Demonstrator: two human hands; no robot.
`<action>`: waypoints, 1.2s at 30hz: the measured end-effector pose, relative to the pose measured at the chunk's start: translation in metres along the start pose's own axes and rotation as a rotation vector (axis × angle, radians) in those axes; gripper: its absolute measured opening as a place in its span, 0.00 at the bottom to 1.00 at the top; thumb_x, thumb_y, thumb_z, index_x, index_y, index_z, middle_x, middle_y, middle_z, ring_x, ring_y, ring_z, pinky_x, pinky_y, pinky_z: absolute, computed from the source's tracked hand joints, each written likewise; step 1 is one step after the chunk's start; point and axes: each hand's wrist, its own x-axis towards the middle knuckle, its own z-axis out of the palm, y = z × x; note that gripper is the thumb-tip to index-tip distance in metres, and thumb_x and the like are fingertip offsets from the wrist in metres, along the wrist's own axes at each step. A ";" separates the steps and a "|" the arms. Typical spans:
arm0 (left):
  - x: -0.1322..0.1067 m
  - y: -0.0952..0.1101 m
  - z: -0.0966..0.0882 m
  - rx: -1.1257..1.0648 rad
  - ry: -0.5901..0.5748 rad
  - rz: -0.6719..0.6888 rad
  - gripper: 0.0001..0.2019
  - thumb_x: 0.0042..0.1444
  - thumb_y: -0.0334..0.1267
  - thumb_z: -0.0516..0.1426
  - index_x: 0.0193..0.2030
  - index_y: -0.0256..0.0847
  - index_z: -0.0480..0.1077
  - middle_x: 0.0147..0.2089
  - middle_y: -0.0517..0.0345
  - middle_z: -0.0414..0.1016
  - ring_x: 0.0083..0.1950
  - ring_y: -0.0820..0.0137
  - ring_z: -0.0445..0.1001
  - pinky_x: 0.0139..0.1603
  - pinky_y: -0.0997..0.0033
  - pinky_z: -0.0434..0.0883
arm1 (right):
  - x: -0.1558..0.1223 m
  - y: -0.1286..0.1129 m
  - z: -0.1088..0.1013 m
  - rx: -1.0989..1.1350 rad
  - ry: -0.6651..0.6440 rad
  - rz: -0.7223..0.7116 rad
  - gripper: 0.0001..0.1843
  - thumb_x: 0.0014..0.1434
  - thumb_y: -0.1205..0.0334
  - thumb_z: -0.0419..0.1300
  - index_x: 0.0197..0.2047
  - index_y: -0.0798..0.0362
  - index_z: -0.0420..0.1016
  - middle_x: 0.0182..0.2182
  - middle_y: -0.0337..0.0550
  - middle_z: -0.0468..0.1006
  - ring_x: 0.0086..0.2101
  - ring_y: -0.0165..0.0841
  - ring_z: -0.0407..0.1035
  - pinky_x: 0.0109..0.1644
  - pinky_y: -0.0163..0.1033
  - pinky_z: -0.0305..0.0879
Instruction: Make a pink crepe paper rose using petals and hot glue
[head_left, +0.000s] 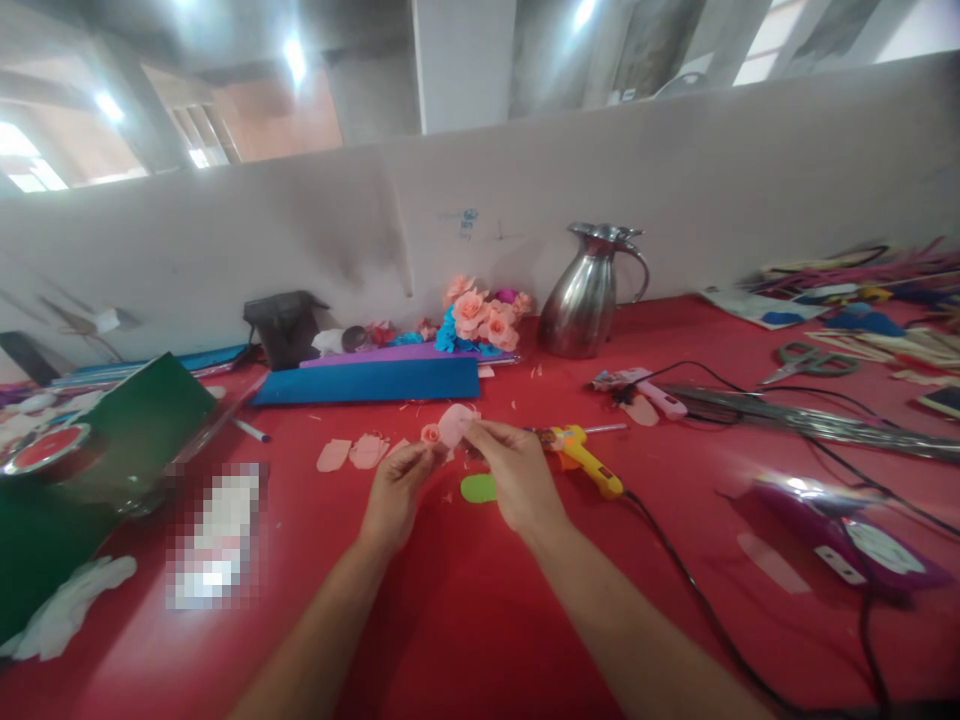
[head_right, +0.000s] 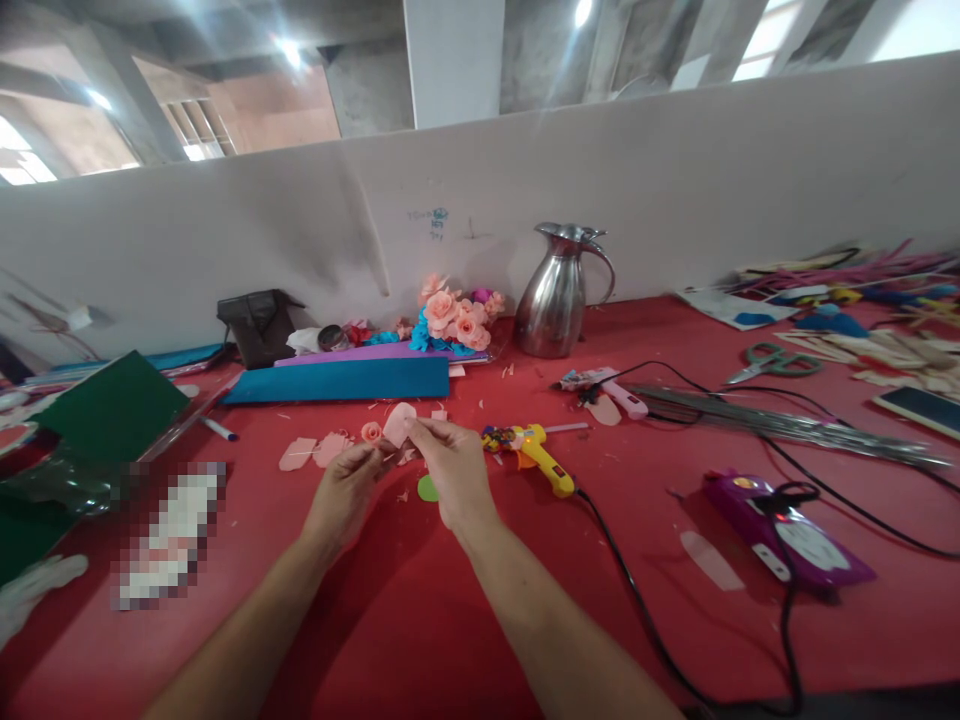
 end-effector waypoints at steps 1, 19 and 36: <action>0.000 0.000 -0.001 0.005 0.002 0.005 0.07 0.52 0.41 0.60 0.34 0.41 0.77 0.39 0.56 0.77 0.44 0.67 0.73 0.54 0.63 0.66 | 0.000 0.001 0.000 0.008 -0.003 0.000 0.09 0.46 0.56 0.65 0.23 0.53 0.79 0.21 0.39 0.76 0.25 0.29 0.67 0.33 0.37 0.64; 0.000 -0.005 -0.003 0.043 0.001 -0.013 0.09 0.52 0.42 0.60 0.36 0.41 0.77 0.39 0.53 0.78 0.45 0.65 0.74 0.52 0.64 0.66 | -0.003 0.000 0.003 0.013 -0.031 -0.016 0.09 0.48 0.56 0.65 0.26 0.53 0.81 0.21 0.39 0.76 0.25 0.30 0.67 0.33 0.37 0.64; -0.002 -0.001 0.001 -0.014 -0.050 -0.011 0.07 0.52 0.39 0.60 0.38 0.43 0.77 0.40 0.56 0.79 0.45 0.68 0.74 0.52 0.66 0.67 | -0.008 0.000 0.008 -0.006 -0.117 -0.020 0.08 0.51 0.60 0.61 0.25 0.51 0.80 0.22 0.38 0.76 0.27 0.29 0.68 0.35 0.36 0.65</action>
